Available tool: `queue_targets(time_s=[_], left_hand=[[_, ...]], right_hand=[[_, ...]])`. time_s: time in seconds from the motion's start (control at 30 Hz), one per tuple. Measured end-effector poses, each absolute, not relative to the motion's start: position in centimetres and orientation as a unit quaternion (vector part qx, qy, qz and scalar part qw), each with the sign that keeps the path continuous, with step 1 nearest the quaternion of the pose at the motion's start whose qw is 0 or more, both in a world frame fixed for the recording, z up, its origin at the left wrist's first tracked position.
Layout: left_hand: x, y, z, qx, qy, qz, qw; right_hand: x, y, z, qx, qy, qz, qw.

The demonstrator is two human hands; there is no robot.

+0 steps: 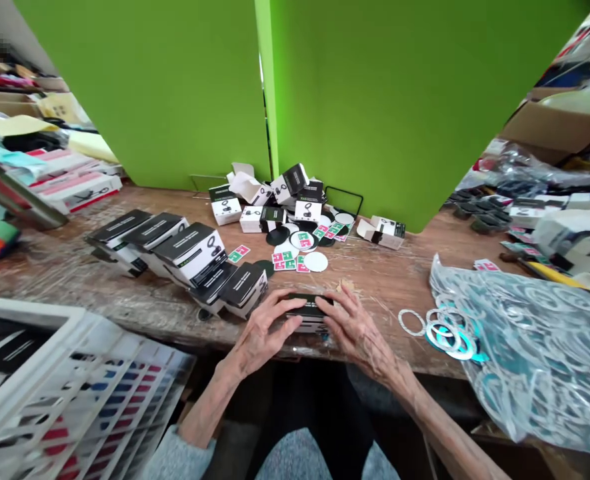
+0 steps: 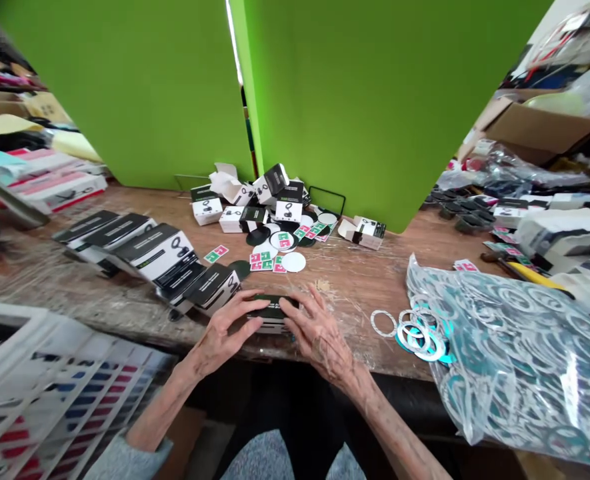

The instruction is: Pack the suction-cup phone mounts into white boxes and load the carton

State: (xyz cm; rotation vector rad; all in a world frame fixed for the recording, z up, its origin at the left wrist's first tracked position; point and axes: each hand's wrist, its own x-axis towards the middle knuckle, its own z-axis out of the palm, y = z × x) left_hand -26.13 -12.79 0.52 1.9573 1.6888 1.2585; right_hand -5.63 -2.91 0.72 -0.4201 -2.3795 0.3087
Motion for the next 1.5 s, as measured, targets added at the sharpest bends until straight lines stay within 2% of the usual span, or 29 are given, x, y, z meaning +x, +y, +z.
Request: queue_targets(time_s=[0.33,0.6,0.77,0.87,1.0,1.13,1.27,1.4,1.5], left_hand=[[-26.0,-13.2,-1.5,0.733,0.555,0.394,0.013],[-25.4,-12.9,-1.3,0.712,0.561,0.422,0.029],[-24.1,-13.7,0.2,0.668,0.575,0.471,0.026],[-24.4,-15.1,3.0,0.627,0.617,0.475,-0.042],[-27.7,-16.2,6.1,0.533,0.676,0.471,-0.193],[-31.4,-15.6,6.2,0.445,0.726,0.426,-0.304],[-31.0,-15.4,5.6,0.412,0.745,0.388,-0.353],[-26.4,-15.6,4.2,0.462,0.687,0.454,-0.329],[-23.1,-14.6,1.2,0.586,0.636,0.464,-0.192]], right_hand=[[-4.9,-3.1,-0.4,-0.171,-0.932,0.148,0.282],[-5.4,-3.7,-1.8,-0.157,-0.936,0.089,0.301],[-5.2,-3.9,-1.8,-0.225,-0.905,0.196,0.304],[-4.0,-3.4,-2.8,-0.285,-0.878,0.247,0.296],[-2.4,-2.6,-5.0,-0.263,-0.882,0.23,0.316],[-2.1,-2.5,-6.1,-0.24,-0.883,0.228,0.332],[-2.4,-3.5,-5.9,-0.257,-0.889,0.212,0.314],[-2.7,-3.9,-4.7,-0.272,-0.893,0.197,0.299],[-2.7,-0.4,-3.3,-0.271,-0.9,0.179,0.292]])
